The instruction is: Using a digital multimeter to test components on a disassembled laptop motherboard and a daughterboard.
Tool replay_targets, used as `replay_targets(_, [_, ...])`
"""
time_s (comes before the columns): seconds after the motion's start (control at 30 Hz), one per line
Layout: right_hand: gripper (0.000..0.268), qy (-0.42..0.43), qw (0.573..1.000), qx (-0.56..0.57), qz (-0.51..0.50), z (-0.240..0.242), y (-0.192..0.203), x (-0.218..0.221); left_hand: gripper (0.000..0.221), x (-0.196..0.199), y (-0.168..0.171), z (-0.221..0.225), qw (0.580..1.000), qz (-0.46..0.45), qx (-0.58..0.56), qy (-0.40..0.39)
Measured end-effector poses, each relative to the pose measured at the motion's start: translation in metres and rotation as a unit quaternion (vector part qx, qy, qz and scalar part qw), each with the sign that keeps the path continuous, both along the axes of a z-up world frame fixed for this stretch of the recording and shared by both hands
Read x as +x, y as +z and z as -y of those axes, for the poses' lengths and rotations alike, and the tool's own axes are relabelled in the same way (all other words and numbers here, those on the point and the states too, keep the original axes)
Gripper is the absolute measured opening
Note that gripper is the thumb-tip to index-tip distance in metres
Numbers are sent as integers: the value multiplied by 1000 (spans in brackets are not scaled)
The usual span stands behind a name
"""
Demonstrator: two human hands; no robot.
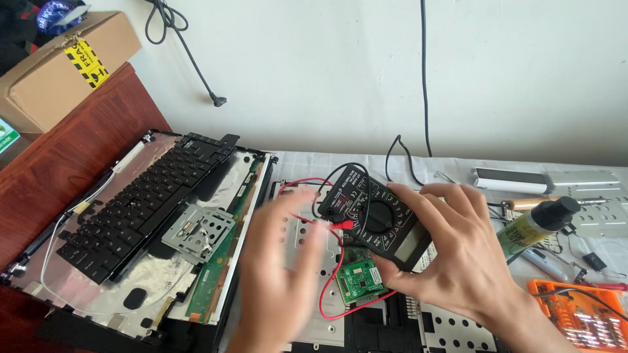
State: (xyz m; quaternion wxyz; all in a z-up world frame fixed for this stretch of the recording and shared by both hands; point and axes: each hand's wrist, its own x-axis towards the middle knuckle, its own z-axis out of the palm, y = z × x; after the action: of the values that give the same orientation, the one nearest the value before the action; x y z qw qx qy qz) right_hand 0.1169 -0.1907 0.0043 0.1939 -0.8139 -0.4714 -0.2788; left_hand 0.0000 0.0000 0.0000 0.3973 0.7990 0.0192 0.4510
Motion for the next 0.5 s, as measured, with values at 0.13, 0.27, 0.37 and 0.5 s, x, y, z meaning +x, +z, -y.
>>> replay_targets(0.13, [85,-5,1000,3,14,-1,-3,-2,38,8,-18,13,980,-18,184,68])
replay_targets(0.27, [82,-5,1000,14,4,0,-12,0,16,17,-17,10,972,12,230,51])
replay_targets(0.37, [83,-19,1000,14,13,-1,-19,0,12,17,-10,8,994,22,108,5])
replay_targets(0.5, [82,-45,998,3,43,2,-23,-2,22,25,-21,-17,947,-77,-310,-25])
